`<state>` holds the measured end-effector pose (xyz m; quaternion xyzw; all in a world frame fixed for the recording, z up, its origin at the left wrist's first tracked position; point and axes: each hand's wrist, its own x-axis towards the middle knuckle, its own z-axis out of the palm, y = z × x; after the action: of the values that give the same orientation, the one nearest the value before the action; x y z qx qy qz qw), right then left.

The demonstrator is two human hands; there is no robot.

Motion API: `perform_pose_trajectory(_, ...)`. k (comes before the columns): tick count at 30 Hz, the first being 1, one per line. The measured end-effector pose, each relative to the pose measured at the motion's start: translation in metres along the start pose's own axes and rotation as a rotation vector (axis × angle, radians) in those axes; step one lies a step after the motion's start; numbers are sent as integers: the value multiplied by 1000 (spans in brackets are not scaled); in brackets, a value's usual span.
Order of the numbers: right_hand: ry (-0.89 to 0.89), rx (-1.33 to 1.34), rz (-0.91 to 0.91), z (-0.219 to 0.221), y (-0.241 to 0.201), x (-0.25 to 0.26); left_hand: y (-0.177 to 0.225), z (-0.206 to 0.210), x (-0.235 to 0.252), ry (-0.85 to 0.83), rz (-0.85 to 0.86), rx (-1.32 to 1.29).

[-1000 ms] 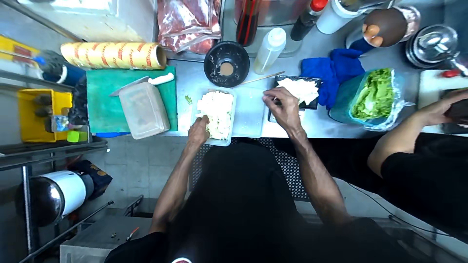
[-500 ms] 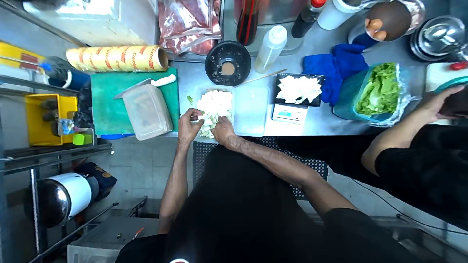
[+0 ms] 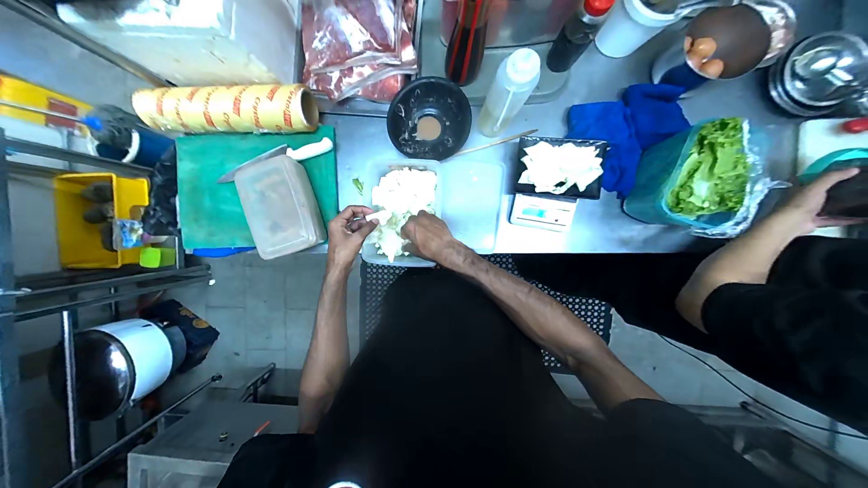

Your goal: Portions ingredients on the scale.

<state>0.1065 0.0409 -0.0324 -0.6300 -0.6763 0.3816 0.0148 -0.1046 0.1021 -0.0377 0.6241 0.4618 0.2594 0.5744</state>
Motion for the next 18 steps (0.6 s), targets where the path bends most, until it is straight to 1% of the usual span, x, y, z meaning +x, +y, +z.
perform_pose_trajectory(3,133,387,-21,-14,21,-7,1,2,2,13,4,-82)
perform_pose_trajectory(5,204,513,-68,-15,33,-8,1,5,5,23,-26,-138)
perform_pose_trajectory(7,222,587,-92,-14,43,-11,-1,8,9,15,-54,-142)
perform_pose_trajectory(9,222,671,-88,-12,48,-15,0,11,11,-13,-55,-65)
perform_pose_trajectory(11,211,719,-62,-12,50,-20,1,14,13,-62,-41,87)
perform_pose_trajectory(14,262,575,-7,-12,49,-26,8,23,19,-143,0,292)
perform_pose_trajectory(18,318,168,-1,-6,32,-33,18,38,21,-247,96,375)
